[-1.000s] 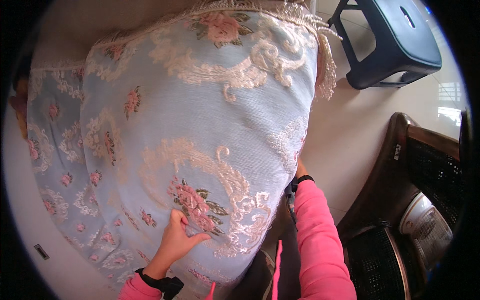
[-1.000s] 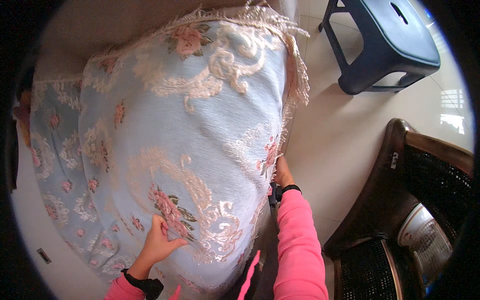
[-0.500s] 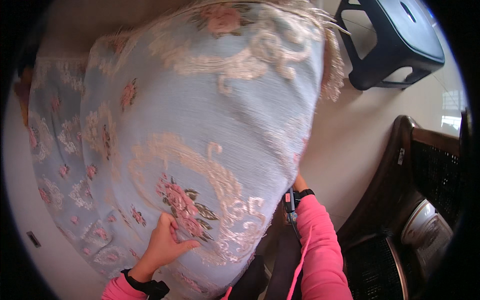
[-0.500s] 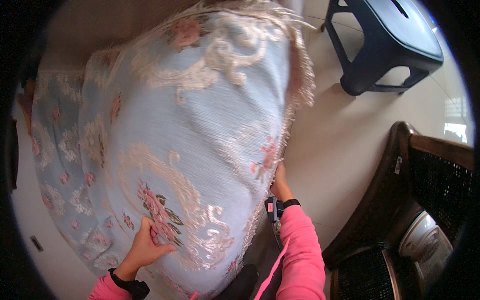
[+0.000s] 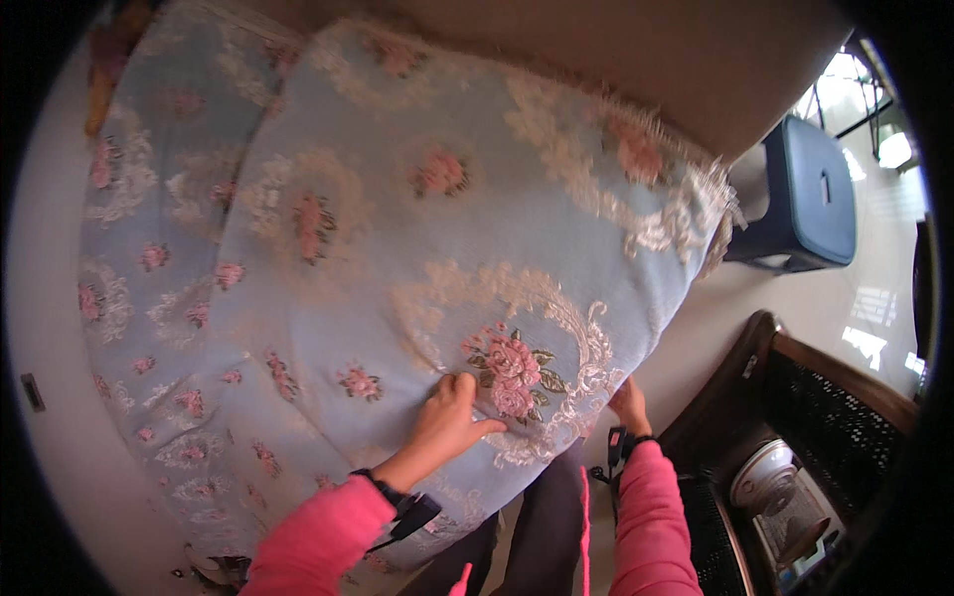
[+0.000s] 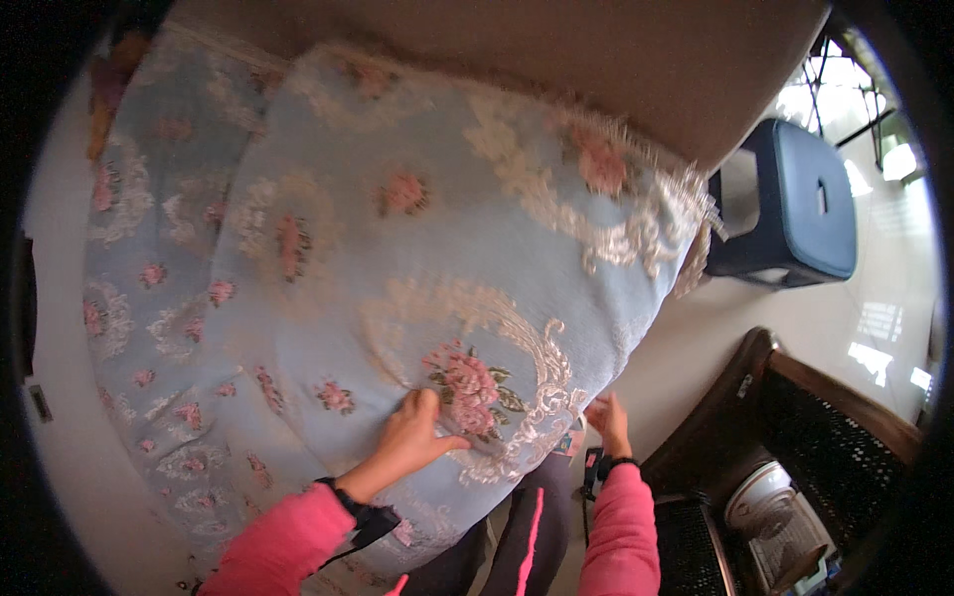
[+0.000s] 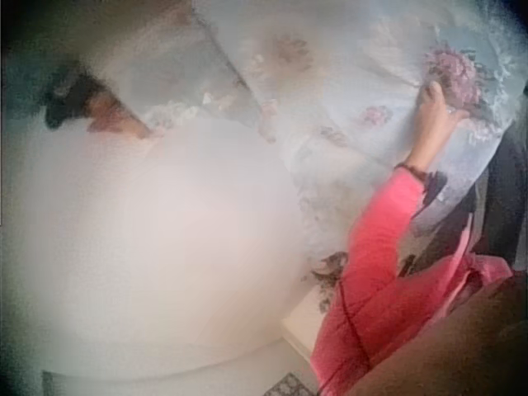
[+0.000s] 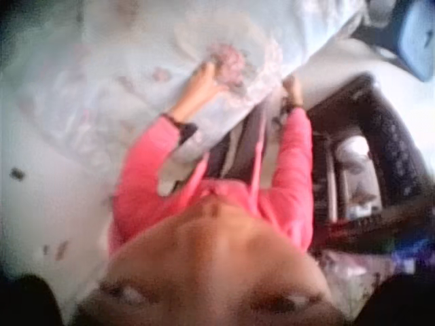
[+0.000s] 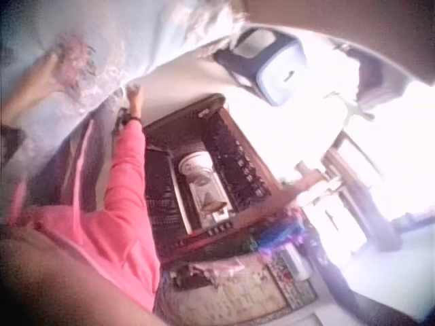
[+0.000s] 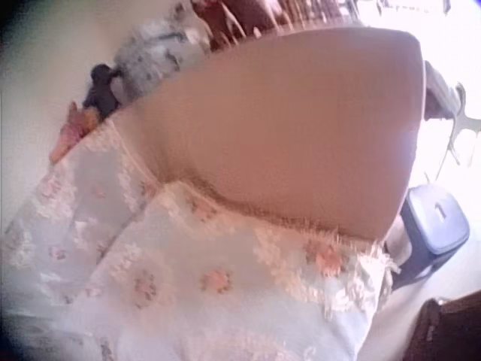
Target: The person spreads a light blue floral bedspread over a sofa, smoothing it out and adjusting the edges. They then use scissors to trim the excess fabric from the corners and sides of the sofa. Finally, the person places a stuffed toy on the sofa and continues to smooth the bedspread.
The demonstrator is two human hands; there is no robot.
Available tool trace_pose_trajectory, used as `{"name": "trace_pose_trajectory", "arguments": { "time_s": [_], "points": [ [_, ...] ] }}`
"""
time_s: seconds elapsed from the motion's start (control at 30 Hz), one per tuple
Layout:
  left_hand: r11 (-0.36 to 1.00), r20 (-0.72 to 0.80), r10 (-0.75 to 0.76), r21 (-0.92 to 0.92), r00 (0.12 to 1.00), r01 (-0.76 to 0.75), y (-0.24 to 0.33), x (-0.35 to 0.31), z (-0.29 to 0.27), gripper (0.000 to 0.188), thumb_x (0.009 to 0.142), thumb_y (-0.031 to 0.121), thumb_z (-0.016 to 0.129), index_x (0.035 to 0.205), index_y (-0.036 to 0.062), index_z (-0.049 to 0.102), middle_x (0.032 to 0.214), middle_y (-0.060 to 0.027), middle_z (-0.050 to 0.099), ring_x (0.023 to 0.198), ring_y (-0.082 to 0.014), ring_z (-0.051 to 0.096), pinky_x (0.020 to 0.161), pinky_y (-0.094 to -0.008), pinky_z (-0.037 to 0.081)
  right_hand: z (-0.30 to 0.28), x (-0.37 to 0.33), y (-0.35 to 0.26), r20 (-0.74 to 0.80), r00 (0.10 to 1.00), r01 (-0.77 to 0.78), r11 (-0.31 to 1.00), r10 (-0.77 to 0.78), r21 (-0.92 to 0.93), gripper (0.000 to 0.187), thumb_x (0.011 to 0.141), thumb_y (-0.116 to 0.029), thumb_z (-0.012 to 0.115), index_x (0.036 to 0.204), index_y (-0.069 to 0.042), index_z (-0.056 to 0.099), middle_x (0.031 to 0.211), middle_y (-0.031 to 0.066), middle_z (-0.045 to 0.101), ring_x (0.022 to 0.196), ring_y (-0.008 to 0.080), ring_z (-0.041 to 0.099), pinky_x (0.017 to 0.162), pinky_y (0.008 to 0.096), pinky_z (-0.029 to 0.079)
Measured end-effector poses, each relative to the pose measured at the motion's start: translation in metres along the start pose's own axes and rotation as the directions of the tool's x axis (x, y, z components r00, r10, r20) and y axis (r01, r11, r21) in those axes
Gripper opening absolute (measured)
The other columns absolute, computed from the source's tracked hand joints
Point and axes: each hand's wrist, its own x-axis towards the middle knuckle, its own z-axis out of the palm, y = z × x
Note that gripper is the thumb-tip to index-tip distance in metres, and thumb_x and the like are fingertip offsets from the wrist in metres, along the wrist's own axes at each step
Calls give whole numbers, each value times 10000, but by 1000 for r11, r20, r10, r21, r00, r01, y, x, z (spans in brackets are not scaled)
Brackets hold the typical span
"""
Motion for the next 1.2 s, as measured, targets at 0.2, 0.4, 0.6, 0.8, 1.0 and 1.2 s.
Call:
{"name": "trace_pose_trajectory", "arguments": {
  "time_s": [0.2, 0.4, 0.6, 0.8, 1.0, 1.2],
  "points": [
    [999, 178, -41, 14, 983, 39, -3, 4, -10, 664, 619, 351, 735, 1063, 12, 376, 1081, -252, 488, 963, -403, 514, 791, -436, 439, 9, -115, -9, -246, 951, -207, 976, 186, -61, 476, 885, -461, 348, 1062, -23, 402, 907, 202, 567, 766, 350, 570, 666, 471, 466],
    [837, 94, 276, -513, 957, -190, -14, -72, -4, 573, 712, 273, 674, 1182, 73, 414, 1044, -196, 545, 957, -309, 539, 830, -384, 424, 113, -212, -127, 82, 996, 64, 934, -37, -351, 379, 876, -361, 418, 1072, -38, 456, 896, 172, 604, 770, 284, 612, 649, 378, 489],
    [534, 205, 13, -829, 979, 167, -116, -265, -3, 453, 809, 306, 583, 1174, 72, 451, 1031, -118, 578, 864, -205, 563, 750, -317, 454, 183, -286, -186, 42, 973, 202, 747, -227, -634, 282, 839, -250, 434, 961, -7, 508, 738, 149, 619, 579, 242, 610, 464, 320, 484],
    [369, 142, -411, -877, 900, 307, -272, -493, 37, 303, 796, 293, 564, 929, 25, 603, 891, -93, 620, 774, -196, 583, 703, -333, 454, 303, -295, -212, 311, 951, 251, 585, 1, -771, 295, 864, -331, 447, 991, -68, 488, 904, 160, 614, 700, 276, 624, 551, 367, 506],
    [607, -299, -723, -705, 623, 366, -334, -494, 14, 258, 778, 217, 570, 931, 9, 597, 822, -83, 592, 699, -187, 556, 627, -309, 449, 481, -290, -302, 569, 816, 523, 545, -98, -655, 285, 833, -336, 509, 894, -60, 546, 773, 113, 616, 637, 237, 601, 510, 329, 472],
    [228, -287, -720, -958, 632, -175, -310, -338, -88, 303, 802, 106, 563, 1077, 1, 491, 846, -103, 579, 725, -175, 572, 614, -299, 465, 777, -268, -405, 970, 219, 844, -479, -105, -242, 165, 607, -167, 619, 718, -94, 522, 671, 71, 560, 643, 221, 565, 537, 323, 424]
  ]
}}
